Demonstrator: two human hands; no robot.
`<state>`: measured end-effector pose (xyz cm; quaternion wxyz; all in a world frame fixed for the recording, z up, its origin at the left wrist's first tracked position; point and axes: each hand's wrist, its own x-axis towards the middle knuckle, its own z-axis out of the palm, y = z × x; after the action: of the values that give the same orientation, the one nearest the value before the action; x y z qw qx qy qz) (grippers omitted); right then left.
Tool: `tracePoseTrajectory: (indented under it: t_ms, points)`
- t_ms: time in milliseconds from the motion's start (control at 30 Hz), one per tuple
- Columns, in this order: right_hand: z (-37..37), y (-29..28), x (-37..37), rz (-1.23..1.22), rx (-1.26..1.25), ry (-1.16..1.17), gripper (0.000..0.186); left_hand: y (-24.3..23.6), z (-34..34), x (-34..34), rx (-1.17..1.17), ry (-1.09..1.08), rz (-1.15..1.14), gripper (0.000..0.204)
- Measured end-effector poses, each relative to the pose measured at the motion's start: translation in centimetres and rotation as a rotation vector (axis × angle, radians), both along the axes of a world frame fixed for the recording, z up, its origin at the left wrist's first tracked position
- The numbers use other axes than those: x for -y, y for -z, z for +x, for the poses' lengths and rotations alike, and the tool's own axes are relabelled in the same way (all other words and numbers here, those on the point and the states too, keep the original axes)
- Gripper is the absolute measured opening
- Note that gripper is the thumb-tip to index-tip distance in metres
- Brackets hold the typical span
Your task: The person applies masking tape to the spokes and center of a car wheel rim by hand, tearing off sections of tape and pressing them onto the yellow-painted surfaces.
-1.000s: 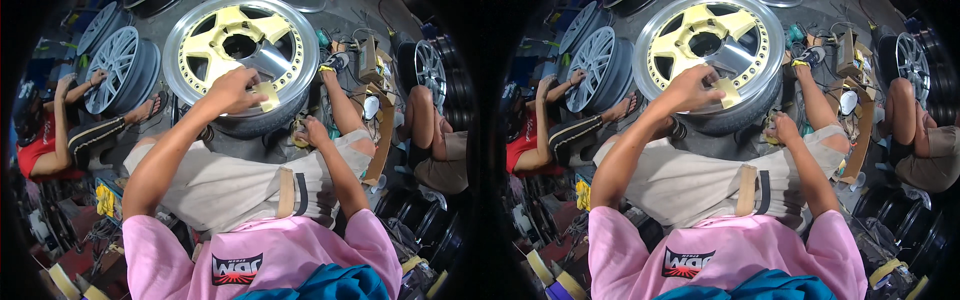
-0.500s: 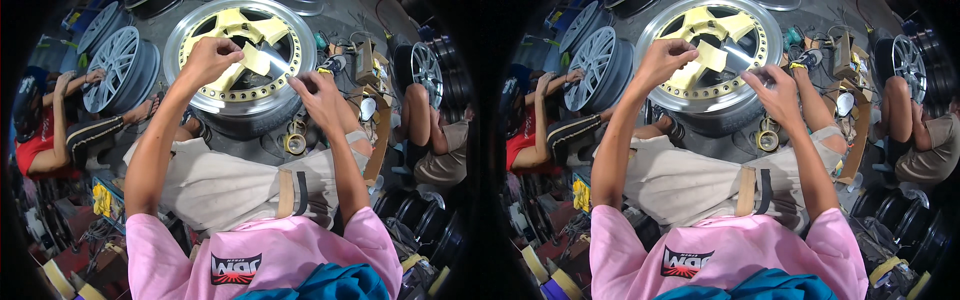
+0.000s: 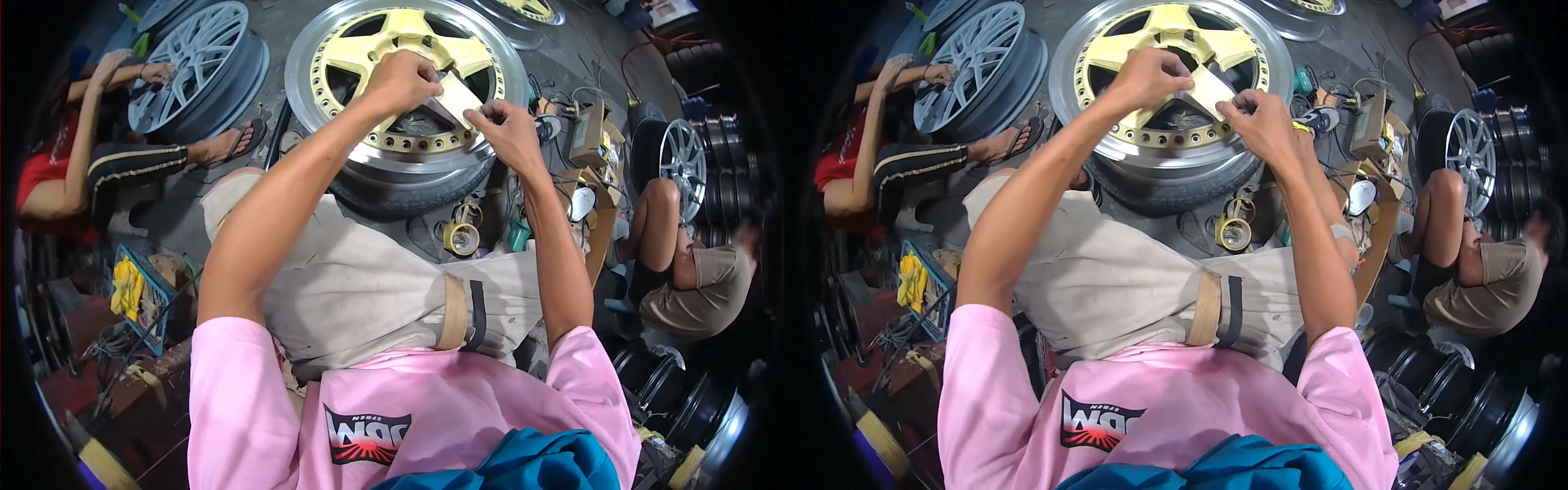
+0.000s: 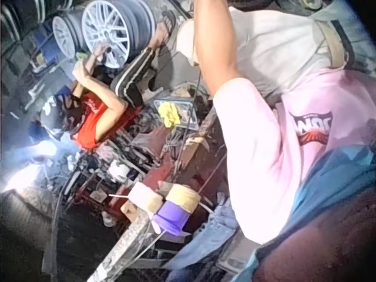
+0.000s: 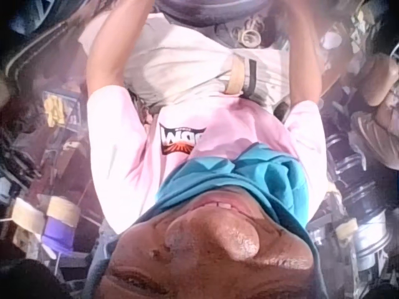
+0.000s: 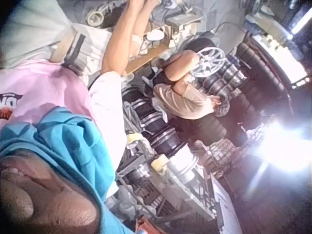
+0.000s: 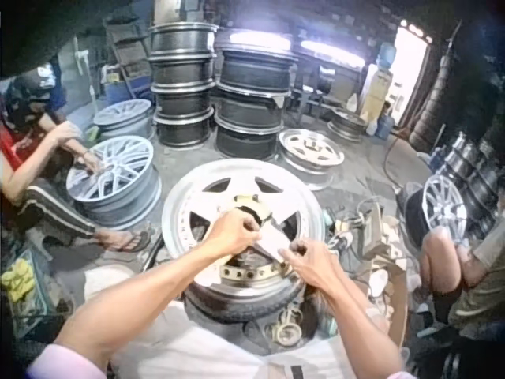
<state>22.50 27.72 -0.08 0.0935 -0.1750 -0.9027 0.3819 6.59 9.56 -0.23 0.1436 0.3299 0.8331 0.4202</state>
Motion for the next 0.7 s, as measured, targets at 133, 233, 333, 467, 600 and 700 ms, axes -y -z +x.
tracePoseTrajectory:
  t_ms: [133, 233, 333, 467, 600, 700]
  points:
    - [-1.4, 0.6, 0.0, 0.149, 0.152, -0.051, 0.040, 1.8, 1.0, 0.3, -0.039, -0.064, -0.096, 0.020]
    - [-2.4, 1.1, -0.4, 0.201, 0.219, -0.074, 0.041, 2.6, 1.3, 0.3, -0.102, -0.058, -0.076, 0.019]
    - [-3.1, 1.5, -0.2, 0.238, 0.232, -0.092, 0.041, 3.0, 1.4, 0.3, -0.114, -0.080, -0.067, 0.018]
    - [-3.6, 1.7, 0.0, 0.326, 0.248, -0.090, 0.041, 3.4, 1.5, 0.2, -0.185, -0.056, -0.079, 0.019]
    - [-3.6, 1.9, -0.1, 0.345, 0.244, -0.102, 0.040, 3.7, 1.7, 0.1, -0.252, -0.032, -0.087, 0.018]
    - [-3.7, 1.7, 0.1, 0.402, 0.226, -0.131, 0.040, 4.1, 1.7, 0.1, -0.272, -0.045, -0.109, 0.017]
